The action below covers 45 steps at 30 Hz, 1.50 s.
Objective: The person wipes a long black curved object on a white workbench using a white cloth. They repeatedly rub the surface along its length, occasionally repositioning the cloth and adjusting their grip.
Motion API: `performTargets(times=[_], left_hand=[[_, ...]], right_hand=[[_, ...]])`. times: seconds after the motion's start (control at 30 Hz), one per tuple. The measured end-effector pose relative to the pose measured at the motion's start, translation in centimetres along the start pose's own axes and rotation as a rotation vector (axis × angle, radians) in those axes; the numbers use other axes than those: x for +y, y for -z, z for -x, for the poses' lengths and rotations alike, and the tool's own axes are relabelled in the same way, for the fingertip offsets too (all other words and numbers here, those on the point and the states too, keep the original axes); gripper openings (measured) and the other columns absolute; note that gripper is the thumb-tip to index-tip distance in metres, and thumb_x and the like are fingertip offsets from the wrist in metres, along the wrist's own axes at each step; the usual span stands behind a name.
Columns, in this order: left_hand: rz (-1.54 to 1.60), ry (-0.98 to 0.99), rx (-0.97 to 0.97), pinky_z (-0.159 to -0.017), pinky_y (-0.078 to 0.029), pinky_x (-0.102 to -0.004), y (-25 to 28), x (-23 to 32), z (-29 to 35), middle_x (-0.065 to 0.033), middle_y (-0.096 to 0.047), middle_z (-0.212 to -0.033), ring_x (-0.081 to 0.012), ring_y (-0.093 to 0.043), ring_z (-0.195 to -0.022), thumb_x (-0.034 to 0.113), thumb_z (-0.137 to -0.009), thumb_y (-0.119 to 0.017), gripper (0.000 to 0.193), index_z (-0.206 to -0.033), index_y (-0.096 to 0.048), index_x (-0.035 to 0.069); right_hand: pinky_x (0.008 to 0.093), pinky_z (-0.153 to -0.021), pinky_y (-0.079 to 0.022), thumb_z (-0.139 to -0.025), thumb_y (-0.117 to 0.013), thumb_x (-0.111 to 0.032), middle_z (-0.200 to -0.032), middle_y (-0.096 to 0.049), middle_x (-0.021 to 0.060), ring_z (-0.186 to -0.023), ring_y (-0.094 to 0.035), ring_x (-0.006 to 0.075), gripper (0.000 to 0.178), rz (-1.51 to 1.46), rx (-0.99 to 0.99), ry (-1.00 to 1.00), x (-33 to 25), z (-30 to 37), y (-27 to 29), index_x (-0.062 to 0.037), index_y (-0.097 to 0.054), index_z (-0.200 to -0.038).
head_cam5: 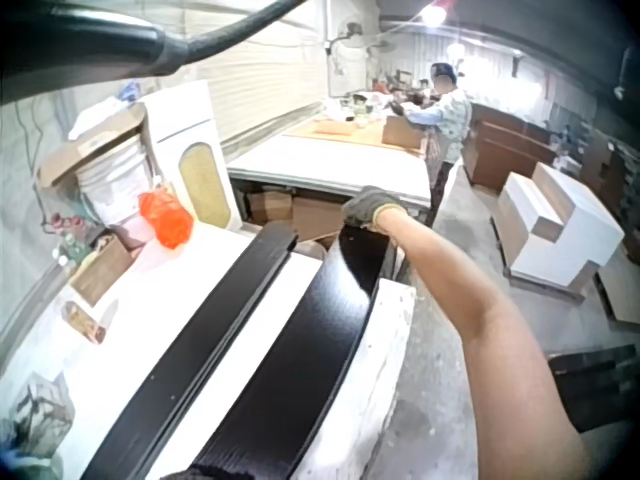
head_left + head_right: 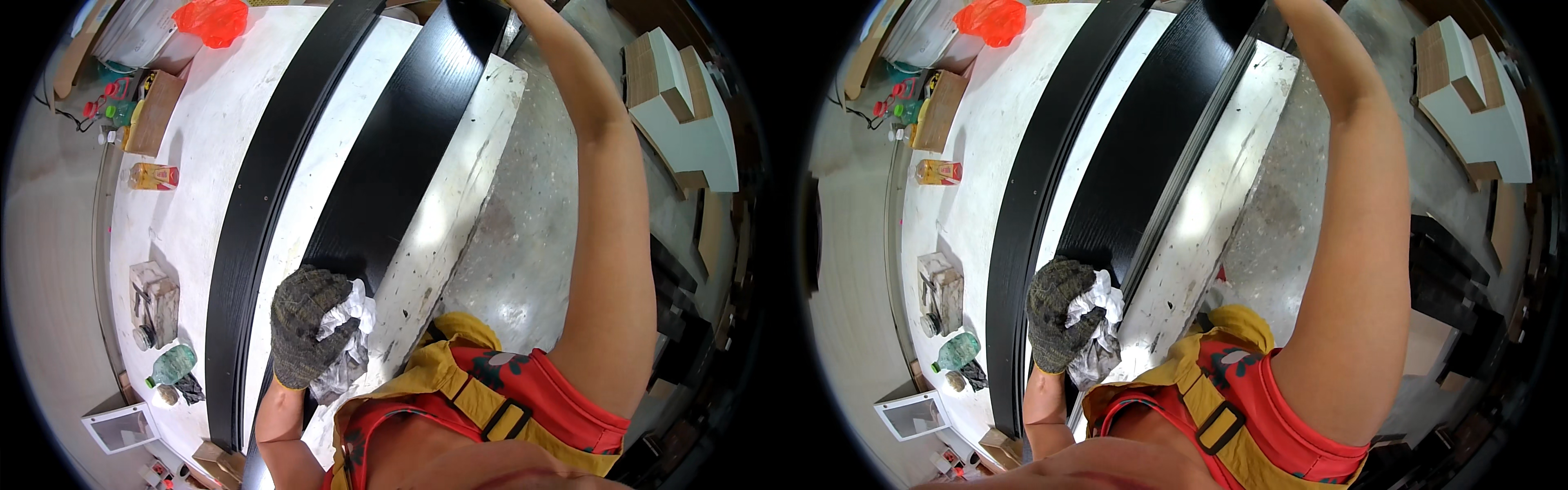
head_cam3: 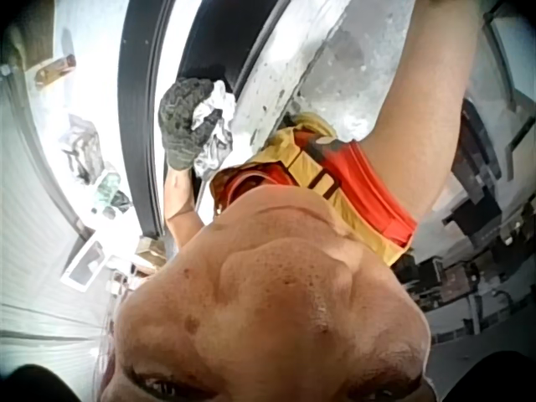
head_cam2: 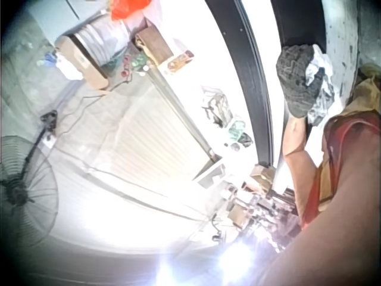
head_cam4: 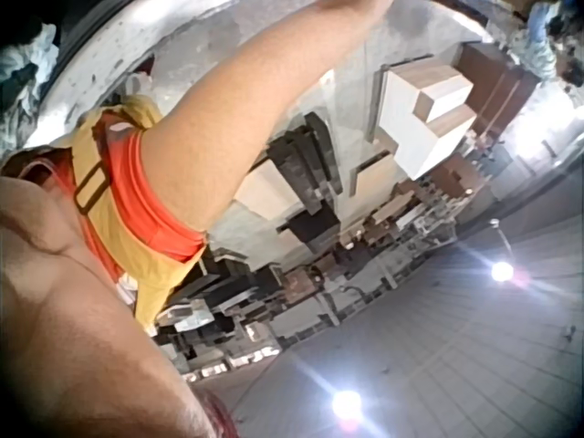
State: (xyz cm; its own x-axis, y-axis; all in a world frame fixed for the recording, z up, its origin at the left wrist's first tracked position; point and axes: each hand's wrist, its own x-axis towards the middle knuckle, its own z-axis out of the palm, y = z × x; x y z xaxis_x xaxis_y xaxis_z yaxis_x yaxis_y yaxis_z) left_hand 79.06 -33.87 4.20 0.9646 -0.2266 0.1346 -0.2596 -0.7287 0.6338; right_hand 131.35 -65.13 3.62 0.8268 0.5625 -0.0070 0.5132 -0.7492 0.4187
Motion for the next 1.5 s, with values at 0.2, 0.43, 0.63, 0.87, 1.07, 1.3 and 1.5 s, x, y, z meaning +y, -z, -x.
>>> performTargets(times=[0.2,0.43,0.63,0.87,1.07,1.3,1.5], left_hand=[[0.037,0.022,-0.002,-0.104,-0.044,-0.0489,0.0,0.3,-0.2,-0.0106,-0.068,-0.115,-0.0346,-0.061,-0.111,0.016,-0.065,-0.080,0.046,-0.110,-0.071,0.010],[-0.006,0.029,0.008,-0.105,-0.043,-0.0492,-0.1,0.4,0.2,-0.0116,-0.068,-0.116,-0.0358,-0.060,-0.113,0.016,-0.065,-0.080,0.048,-0.112,-0.070,0.009],[0.028,0.032,0.022,-0.105,-0.042,-0.0497,-0.3,0.2,0.2,-0.0122,-0.067,-0.117,-0.0367,-0.059,-0.115,0.016,-0.067,-0.080,0.048,-0.114,-0.070,0.009],[-0.051,0.030,0.022,-0.102,-0.044,-0.0467,-0.2,0.4,0.3,-0.0155,-0.068,-0.116,-0.0381,-0.060,-0.115,0.020,-0.072,-0.079,0.046,-0.114,-0.070,0.005],[0.019,0.045,0.035,-0.103,-0.044,-0.0450,-0.5,0.2,0.4,-0.0149,-0.068,-0.117,-0.0361,-0.060,-0.115,0.014,-0.070,-0.079,0.047,-0.115,-0.070,0.004],[0.011,0.041,0.040,-0.104,-0.043,-0.0462,-0.2,0.4,0.6,-0.0155,-0.068,-0.119,-0.0374,-0.059,-0.118,0.013,-0.070,-0.078,0.047,-0.116,-0.069,0.003],[0.053,0.069,0.053,-0.106,-0.043,-0.0488,-0.6,0.5,0.1,-0.0141,-0.070,-0.114,-0.0366,-0.061,-0.113,0.018,-0.068,-0.080,0.045,-0.111,-0.071,0.006]], right_hand=[[0.0400,-0.078,-0.056,-0.075,-0.068,-0.025,-0.097,-0.074,0.0103,-0.089,-0.072,0.0311,0.022,-0.012,-0.121,-0.004,3.1,1.6,-2.1,-0.0188,-0.078,-0.093],[0.0416,-0.076,-0.054,-0.076,-0.067,-0.047,-0.091,-0.074,0.0167,-0.086,-0.071,0.0333,0.039,-0.392,-0.125,-0.412,4.3,9.2,-2.4,-0.0127,-0.078,-0.092],[0.0399,-0.075,-0.051,-0.092,-0.060,-0.049,-0.087,-0.072,0.0182,-0.080,-0.069,0.0310,0.045,-0.903,0.392,-0.526,1.1,12.6,-0.8,-0.0064,-0.075,-0.095],[0.0445,-0.078,-0.050,-0.093,-0.058,-0.048,-0.088,-0.071,0.0203,-0.083,-0.068,0.0375,0.045,-0.873,0.546,-0.452,-3.2,14.4,-1.4,-0.0058,-0.073,-0.094],[0.0346,-0.076,-0.056,-0.089,-0.072,-0.030,-0.099,-0.070,0.0084,-0.090,-0.068,0.0222,0.030,-0.636,0.947,0.065,-12.8,21.6,-1.8,-0.0141,-0.068,-0.114],[0.0399,-0.081,-0.056,-0.091,-0.068,-0.034,-0.104,-0.070,0.0114,-0.093,-0.068,0.0263,0.033,-0.640,0.790,0.074,-16.7,24.3,1.9,-0.0117,-0.067,-0.116],[0.0452,-0.077,-0.051,-0.092,-0.060,-0.050,-0.081,-0.067,0.0183,-0.084,-0.066,0.0333,0.044,-0.196,0.738,-0.339,-1.8,11.4,-10.8,-0.0074,-0.072,-0.094]])
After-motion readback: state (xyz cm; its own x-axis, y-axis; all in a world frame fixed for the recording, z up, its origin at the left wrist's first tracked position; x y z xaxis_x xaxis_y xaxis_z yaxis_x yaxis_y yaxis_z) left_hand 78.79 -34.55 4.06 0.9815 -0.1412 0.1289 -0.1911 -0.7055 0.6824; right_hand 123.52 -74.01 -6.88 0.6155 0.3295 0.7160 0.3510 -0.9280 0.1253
